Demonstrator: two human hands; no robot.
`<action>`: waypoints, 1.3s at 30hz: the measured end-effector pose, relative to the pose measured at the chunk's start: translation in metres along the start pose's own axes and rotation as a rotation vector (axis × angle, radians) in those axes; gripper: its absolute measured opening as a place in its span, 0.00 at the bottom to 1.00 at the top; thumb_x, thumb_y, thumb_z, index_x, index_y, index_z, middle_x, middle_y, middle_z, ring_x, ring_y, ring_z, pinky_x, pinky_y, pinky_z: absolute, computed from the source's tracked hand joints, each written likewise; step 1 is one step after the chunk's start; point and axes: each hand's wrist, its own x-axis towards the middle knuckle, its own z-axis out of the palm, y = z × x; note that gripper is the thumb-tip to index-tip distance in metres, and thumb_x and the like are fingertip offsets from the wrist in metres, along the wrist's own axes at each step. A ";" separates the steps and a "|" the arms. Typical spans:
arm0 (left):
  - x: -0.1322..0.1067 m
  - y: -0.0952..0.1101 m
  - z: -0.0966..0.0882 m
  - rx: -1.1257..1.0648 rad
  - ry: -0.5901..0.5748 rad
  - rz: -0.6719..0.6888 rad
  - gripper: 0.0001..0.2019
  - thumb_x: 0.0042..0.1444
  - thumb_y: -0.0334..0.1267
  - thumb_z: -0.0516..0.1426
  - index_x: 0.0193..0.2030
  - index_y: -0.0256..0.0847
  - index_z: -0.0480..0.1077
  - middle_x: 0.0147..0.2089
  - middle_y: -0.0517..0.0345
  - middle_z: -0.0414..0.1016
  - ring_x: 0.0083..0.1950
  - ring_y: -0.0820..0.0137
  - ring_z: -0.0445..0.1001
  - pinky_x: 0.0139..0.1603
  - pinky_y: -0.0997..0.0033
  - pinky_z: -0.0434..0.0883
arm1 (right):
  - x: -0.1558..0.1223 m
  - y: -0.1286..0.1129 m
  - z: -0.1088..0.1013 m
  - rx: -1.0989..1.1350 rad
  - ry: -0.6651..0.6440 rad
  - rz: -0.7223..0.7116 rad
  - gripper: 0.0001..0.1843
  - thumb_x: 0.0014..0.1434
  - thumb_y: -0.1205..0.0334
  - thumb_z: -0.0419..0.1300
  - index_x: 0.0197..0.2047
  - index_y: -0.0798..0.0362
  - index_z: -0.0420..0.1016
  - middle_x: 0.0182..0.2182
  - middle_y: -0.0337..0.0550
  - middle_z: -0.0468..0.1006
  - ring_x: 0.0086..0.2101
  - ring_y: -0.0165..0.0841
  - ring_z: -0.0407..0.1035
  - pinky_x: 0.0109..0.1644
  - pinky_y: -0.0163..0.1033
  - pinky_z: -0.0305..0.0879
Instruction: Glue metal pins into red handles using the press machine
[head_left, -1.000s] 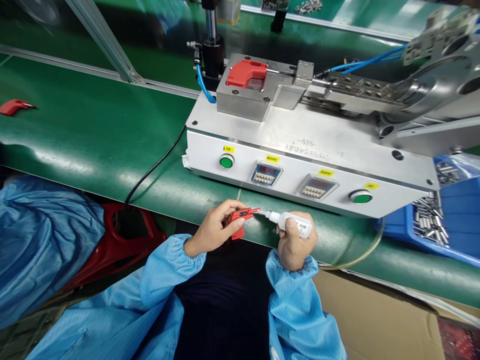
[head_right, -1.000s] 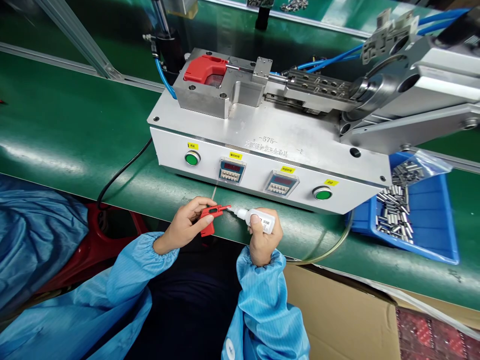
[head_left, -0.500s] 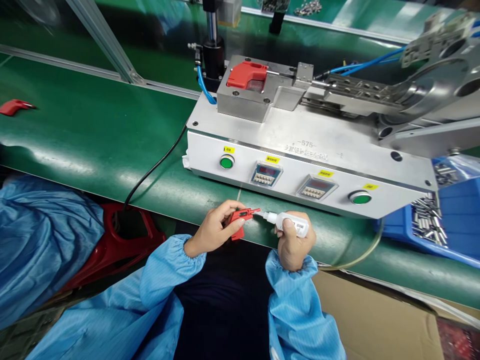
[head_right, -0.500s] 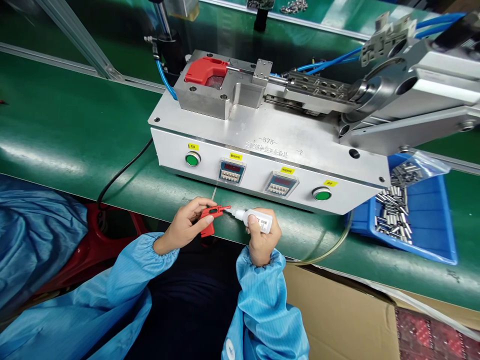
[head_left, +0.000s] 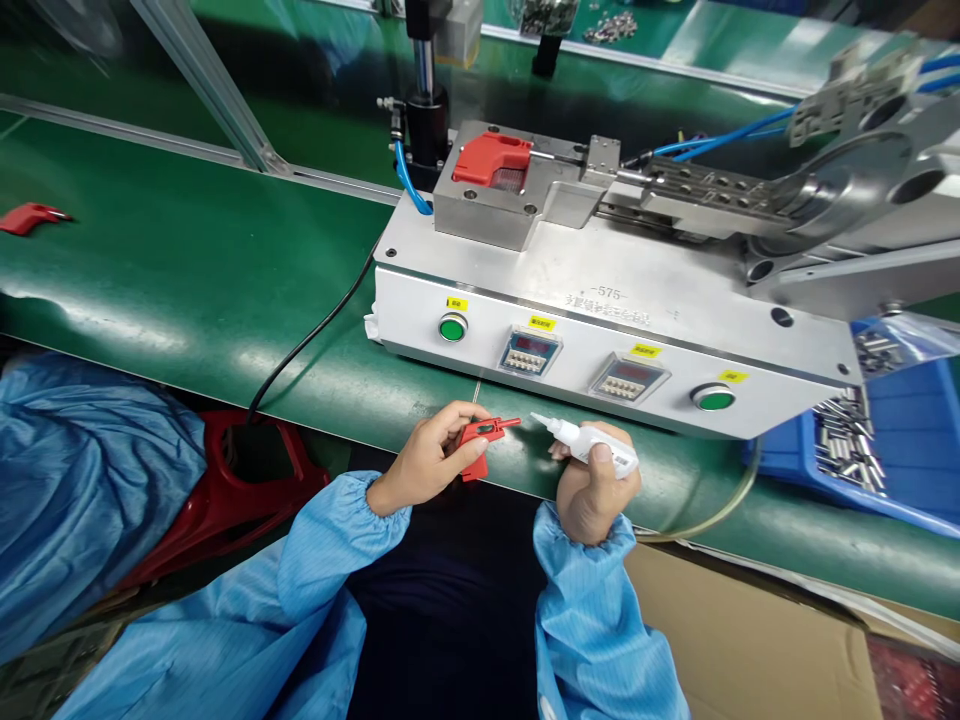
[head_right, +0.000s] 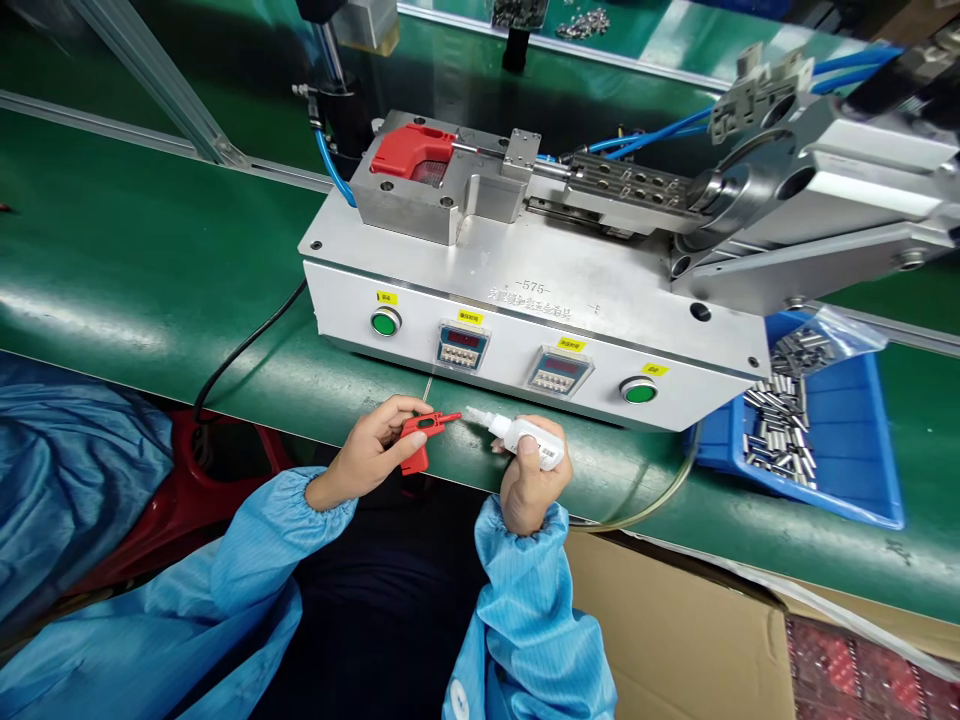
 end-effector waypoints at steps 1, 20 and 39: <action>0.001 0.001 0.000 -0.031 -0.006 -0.020 0.18 0.67 0.50 0.62 0.55 0.39 0.73 0.39 0.54 0.81 0.32 0.71 0.74 0.33 0.73 0.69 | 0.001 -0.001 -0.002 0.013 -0.030 0.024 0.21 0.59 0.41 0.68 0.40 0.50 0.74 0.25 0.37 0.76 0.23 0.33 0.70 0.30 0.40 0.70; 0.010 -0.015 -0.020 -0.182 -0.189 -0.328 0.32 0.54 0.61 0.69 0.57 0.43 0.69 0.29 0.67 0.60 0.26 0.76 0.51 0.26 0.77 0.54 | -0.014 -0.006 -0.007 -0.360 -0.300 -0.071 0.17 0.56 0.70 0.58 0.48 0.47 0.74 0.44 0.41 0.84 0.45 0.36 0.78 0.55 0.41 0.71; 0.024 -0.033 -0.050 0.244 0.142 -0.034 0.33 0.51 0.72 0.64 0.48 0.44 0.73 0.31 0.62 0.72 0.28 0.68 0.67 0.31 0.70 0.68 | 0.068 -0.130 -0.185 -0.660 0.172 -0.261 0.12 0.58 0.53 0.69 0.39 0.52 0.82 0.34 0.44 0.83 0.36 0.38 0.76 0.43 0.43 0.74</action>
